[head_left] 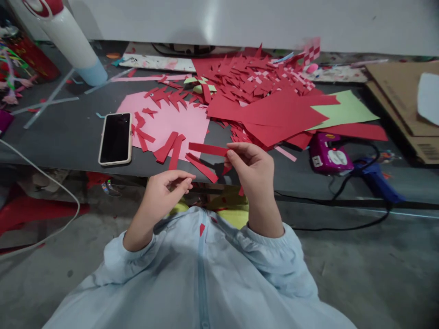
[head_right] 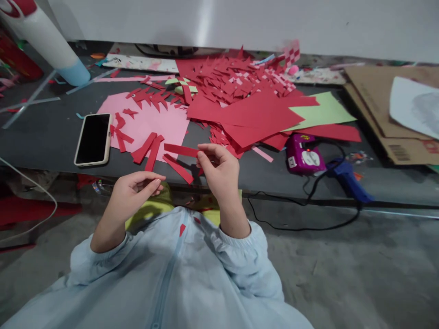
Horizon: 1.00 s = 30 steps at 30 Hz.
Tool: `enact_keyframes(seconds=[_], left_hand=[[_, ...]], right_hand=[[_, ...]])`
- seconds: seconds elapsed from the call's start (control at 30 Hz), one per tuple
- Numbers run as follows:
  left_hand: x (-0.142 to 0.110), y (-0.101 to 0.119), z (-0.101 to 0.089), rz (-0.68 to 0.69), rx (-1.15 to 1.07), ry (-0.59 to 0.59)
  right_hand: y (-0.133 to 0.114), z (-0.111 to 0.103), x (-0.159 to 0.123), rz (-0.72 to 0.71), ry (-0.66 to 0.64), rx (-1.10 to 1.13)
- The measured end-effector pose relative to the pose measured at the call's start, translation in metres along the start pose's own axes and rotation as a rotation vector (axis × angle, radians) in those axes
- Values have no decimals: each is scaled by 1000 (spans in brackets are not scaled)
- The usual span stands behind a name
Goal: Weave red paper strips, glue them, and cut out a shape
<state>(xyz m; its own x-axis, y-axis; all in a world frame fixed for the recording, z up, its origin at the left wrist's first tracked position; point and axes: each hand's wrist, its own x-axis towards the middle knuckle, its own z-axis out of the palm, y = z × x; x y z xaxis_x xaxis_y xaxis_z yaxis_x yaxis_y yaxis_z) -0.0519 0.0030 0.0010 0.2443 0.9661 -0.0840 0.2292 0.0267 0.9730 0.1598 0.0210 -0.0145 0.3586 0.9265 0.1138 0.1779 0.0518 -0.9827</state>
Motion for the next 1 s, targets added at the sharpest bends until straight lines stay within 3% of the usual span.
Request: enact_keyframes(seconds=[0.2,0.37,0.7,1.0], left_hand=[[-5,-5,-17,32,80,49],[-6,-6,-25,12,116,56],[0,-6,-28,58,101,-22],[4,-4,-28,55,122,-47]], right_hand=[[7,-1,1,-165,-112,-461],[2,-10,6,-226,-126,-628],[0,-26,52,-329,-210,-1217],[-3,-16,76,-273,-305,-1380]])
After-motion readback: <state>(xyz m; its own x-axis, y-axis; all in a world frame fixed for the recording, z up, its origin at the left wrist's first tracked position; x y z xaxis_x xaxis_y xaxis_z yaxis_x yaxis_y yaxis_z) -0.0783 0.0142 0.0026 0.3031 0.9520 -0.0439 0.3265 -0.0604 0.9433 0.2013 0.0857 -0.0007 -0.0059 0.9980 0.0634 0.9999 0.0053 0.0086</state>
